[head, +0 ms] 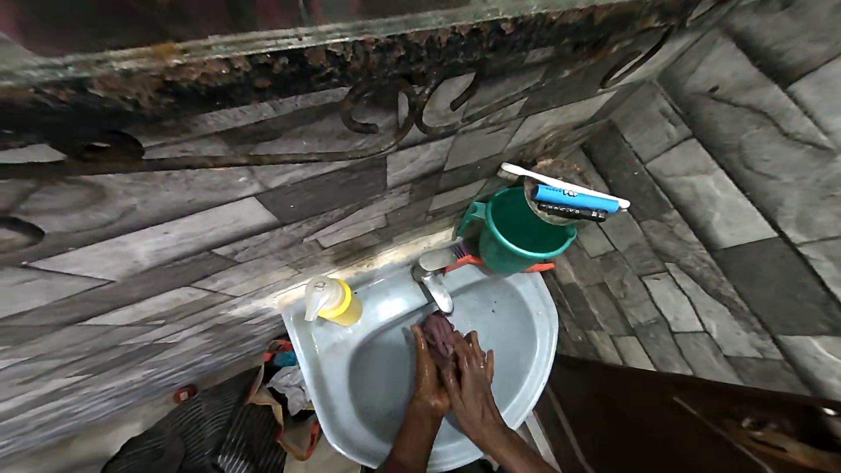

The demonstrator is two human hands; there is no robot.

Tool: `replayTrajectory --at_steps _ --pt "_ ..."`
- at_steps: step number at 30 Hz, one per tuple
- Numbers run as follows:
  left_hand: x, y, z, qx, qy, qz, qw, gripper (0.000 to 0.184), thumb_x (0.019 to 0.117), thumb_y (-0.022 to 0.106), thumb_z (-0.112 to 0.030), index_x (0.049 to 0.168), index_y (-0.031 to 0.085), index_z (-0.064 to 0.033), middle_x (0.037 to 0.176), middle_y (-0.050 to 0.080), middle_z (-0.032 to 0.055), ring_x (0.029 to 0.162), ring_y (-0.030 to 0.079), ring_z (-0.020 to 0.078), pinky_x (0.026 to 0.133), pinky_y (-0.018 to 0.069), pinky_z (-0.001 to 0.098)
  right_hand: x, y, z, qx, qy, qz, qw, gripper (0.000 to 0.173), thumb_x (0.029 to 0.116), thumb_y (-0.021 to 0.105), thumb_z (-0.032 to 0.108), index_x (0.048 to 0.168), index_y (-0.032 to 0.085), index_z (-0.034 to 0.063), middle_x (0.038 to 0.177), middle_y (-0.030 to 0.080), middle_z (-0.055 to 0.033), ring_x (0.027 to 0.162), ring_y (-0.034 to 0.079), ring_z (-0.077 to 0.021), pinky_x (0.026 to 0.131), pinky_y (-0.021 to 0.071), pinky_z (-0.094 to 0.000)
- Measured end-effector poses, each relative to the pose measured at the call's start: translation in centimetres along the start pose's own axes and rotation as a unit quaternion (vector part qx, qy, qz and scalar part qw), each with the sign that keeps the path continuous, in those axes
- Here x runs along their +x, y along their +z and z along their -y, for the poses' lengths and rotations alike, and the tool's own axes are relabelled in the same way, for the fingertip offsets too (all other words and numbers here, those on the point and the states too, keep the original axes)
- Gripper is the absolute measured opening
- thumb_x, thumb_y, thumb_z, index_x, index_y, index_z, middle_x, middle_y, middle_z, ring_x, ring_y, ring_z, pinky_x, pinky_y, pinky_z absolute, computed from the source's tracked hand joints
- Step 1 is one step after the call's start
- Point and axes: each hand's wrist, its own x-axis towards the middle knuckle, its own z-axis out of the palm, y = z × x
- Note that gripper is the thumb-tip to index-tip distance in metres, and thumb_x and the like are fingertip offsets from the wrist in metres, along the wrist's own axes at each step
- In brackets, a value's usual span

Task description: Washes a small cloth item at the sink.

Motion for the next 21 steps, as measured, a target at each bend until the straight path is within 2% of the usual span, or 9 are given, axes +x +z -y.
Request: replayTrajectory --at_steps 2,5,6,8,10,13,16,19,21 --pt "-0.3 -0.5 0.2 -0.008 -0.018 0.011 1.000 0.058 0.1080 0.024 -0.055 0.127 0.053 -0.0081 0.099 0.069 0.0085 0.088 0.070 0.0174 0.075 0.0602 0.0350 -0.4 -0.7 -0.8 -0.063 -0.052 0.016 0.997 0.057 0.1046 0.043 0.045 0.149 0.054 0.0117 0.156 0.049 -0.0098 0.151 0.029 -0.0455 0.114 0.0093 -0.0802" --pt "-0.6 -0.6 0.2 -0.015 -0.031 -0.037 0.999 0.024 0.1082 0.042 -0.024 0.111 0.057 -0.0057 0.086 0.070 0.0080 0.073 0.070 0.0158 0.064 0.0600 0.0302 -0.5 -2.2 -1.1 0.001 -0.055 -0.006 0.998 0.046 0.1007 0.053 0.046 0.134 0.069 0.0175 0.150 0.054 -0.0134 0.148 0.035 -0.0452 0.116 0.0214 -0.0721" --pt "-0.4 -0.7 -0.2 -0.031 -0.032 -0.047 0.998 0.016 0.1065 0.045 -0.016 0.109 0.056 -0.0045 0.086 0.070 0.0093 0.074 0.071 0.0169 0.065 0.0606 0.0301 0.0 -2.9 -0.7 0.053 -0.025 -0.034 0.998 0.041 0.1011 0.055 0.038 0.129 0.072 0.0126 0.146 0.057 -0.0178 0.144 0.040 -0.0444 0.115 0.0290 -0.0670" --pt "0.1 -1.4 -0.8 -0.053 -0.030 -0.055 0.997 0.009 0.1031 0.047 -0.004 0.107 0.054 -0.0013 0.086 0.069 0.0118 0.073 0.070 0.0179 0.067 0.0614 0.0288 2.1 -4.6 0.3 0.090 0.030 -0.092 0.991 0.039 0.1018 0.056 0.026 0.130 0.066 0.0007 0.139 0.060 -0.0226 0.135 0.052 -0.0396 0.111 0.0439 -0.0549" --pt "0.2 -2.2 -1.3 -0.031 -0.025 -0.053 0.998 0.009 0.1014 0.047 0.000 0.103 0.056 0.0012 0.085 0.069 0.0124 0.063 0.065 0.0128 0.058 0.0564 0.0227 5.0 -5.9 0.9 0.080 0.025 -0.130 0.988 0.038 0.1011 0.056 0.018 0.132 0.062 -0.0034 0.137 0.060 -0.0221 0.128 0.058 -0.0337 0.105 0.0505 -0.0476" --pt "-0.6 -2.2 -1.5 0.023 -0.029 -0.038 0.999 0.010 0.0984 0.049 0.003 0.097 0.059 -0.0004 0.074 0.064 0.0058 0.047 0.049 0.0033 0.043 0.0424 0.0143 10.4 -7.0 2.1 -0.007 -0.085 -0.107 0.991 0.046 0.0972 0.054 0.000 0.143 0.052 -0.0063 0.149 0.052 -0.0224 0.136 0.053 -0.0363 0.111 0.0454 -0.0500" --pt "-1.7 -2.1 -1.3 0.047 -0.053 -0.033 0.997 0.009 0.0975 0.050 0.003 0.096 0.058 -0.0016 0.071 0.061 0.0043 0.044 0.046 0.0026 0.040 0.0400 0.0136 15.3 -7.4 4.0 -0.092 -0.132 0.001 0.987 0.069 0.0900 0.060 -0.007 0.155 0.038 -0.0013 0.161 0.038 -0.0196 0.149 0.037 -0.0373 0.119 0.0344 -0.0550" --pt "-2.8 -2.4 -1.1 0.038 -0.072 -0.040 0.996 0.012 0.1000 0.047 0.001 0.094 0.057 -0.0035 0.068 0.059 0.0027 0.043 0.045 0.0020 0.039 0.0388 0.0130 17.1 -7.0 4.6 -0.112 -0.120 0.034 0.986 0.055 0.0911 0.062 -0.003 0.146 0.053 0.0007 0.146 0.055 -0.0214 0.138 0.049 -0.0383 0.114 0.0392 -0.0559" --pt "-3.4 -2.9 -1.3 0.023 -0.080 -0.031 0.996 0.015 0.1002 0.047 0.000 0.091 0.059 -0.0032 0.068 0.059 0.0021 0.042 0.044 0.0016 0.038 0.0381 0.0127 15.9 -6.9 5.5 -0.105 -0.091 0.026 0.990 0.053 0.0921 0.062 -0.003 0.144 0.054 -0.0002 0.142 0.056 -0.0239 0.134 0.052 -0.0421 0.111 0.0410 -0.0596"
